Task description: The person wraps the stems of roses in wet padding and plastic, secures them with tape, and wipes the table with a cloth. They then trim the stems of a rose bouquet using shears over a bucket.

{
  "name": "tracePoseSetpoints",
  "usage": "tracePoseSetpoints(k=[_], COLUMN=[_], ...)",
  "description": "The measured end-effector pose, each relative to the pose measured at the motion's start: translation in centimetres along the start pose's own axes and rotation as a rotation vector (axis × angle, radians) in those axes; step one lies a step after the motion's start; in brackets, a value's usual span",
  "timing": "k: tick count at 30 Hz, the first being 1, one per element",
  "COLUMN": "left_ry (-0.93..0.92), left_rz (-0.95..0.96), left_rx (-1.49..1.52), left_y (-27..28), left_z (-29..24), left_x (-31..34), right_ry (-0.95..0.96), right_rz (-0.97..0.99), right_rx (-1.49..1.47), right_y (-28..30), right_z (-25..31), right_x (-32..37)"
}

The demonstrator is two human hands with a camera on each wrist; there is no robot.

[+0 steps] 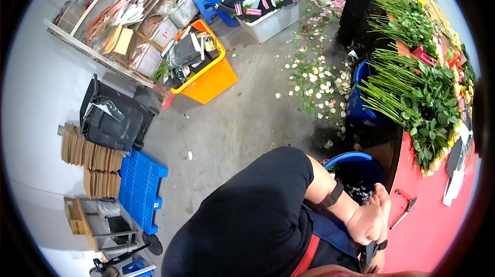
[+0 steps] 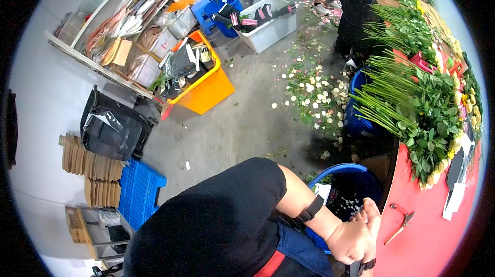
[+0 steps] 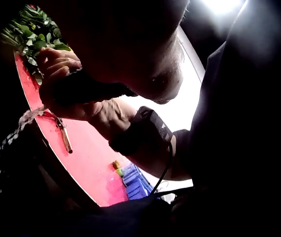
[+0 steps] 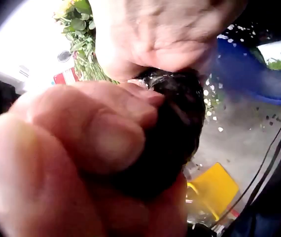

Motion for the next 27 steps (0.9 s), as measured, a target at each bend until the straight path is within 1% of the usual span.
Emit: tracePoseSetpoints(k=[2, 5, 9, 12, 13, 15, 16, 17, 18, 19, 20, 21, 22, 23, 24, 26, 27], left_ry=[-0.266, -0.392, -0.540, -0.525, -0.520, -0.518, -0.343, -0.167, 0.010, 0.062, 0.115, 0.197, 0.281, 0.356, 0.433, 0.517, 0.667], left_rz=[-0.001, 0.043, 0.094, 0.144, 0.159, 0.190, 0.167, 0.139, 0.107, -0.019, -0.143, -0.171, -0.200, -0.170, -0.141, -0.049, 0.200], left_rx=[-0.014, -0.052, -0.124, -0.061, -0.042, -0.002, -0.091, -0.179, -0.263, -0.096, 0.071, -0.007, -0.084, -0.075, -0.065, 0.018, 0.101], left_y=[-1.7, -2.9, -3.0, -3.4, -3.6, -3.9, -2.8, -1.6, -0.4, 0.3, 1.1, 2.4, 3.7, 5.1, 6.1, 6.7, 6.8], left_z=[0.1, 0.4, 0.2, 0.3, 0.4, 0.3, 0.4, 0.7, 1.3, 2.7, 4.4, 5.5, 6.3, 7.1, 7.8, 9.9, 11.0], left_x=[0.7, 1.4, 1.9, 3.1, 3.5, 3.7, 2.9, 1.6, 0.4, -0.2, -0.8, -1.1, -1.2, -0.9, -0.2, 2.5, 3.6], right_ry=[-0.028, -0.042, -0.044, -0.098, -0.108, -0.107, -0.098, 0.189, 0.476, 0.393, 0.116, -0.099, -0.154, -0.040, 0.097, 0.512, 0.647], right_rz=[0.017, 0.082, 0.097, 0.096, 0.129, 0.110, 0.104, 0.205, 0.298, 0.270, 0.201, 0.119, 0.078, 0.141, 0.160, 0.064, 0.002], right_rx=[0.053, 0.126, 0.244, 0.304, 0.327, 0.172, 0.086, 0.177, 0.270, 0.225, 0.066, -0.055, -0.093, -0.026, 0.034, 0.290, 0.417], right_y=[-0.3, -0.2, -0.2, 0.6, 0.9, 1.8, 2.1, 3.2, 5.8, 5.4, 4.7, 2.7, 1.8, 2.9, 1.7, 5.1, 5.3], right_z=[0.3, 0.4, -0.1, -1.2, -1.7, -1.9, -2.0, -2.4, -3.7, -3.4, -3.2, -2.9, -2.6, -2.5, -1.5, -1.7, -1.6], right_x=[0.1, -0.2, -0.2, -0.6, -0.6, -0.3, -0.2, -0.7, -1.9, -0.9, 0.2, 1.6, 2.4, 1.7, 2.8, 1.1, 1.2])
Point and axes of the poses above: each hand's wrist, its own x-axis away from the middle knuckle, its own y-axis out of the back of the hand, z = x × y, the point moved 1 cm from there along -x, towards the middle knuckle, and after that the axes turned 13 degrees about -x, right-handed, at the moved point
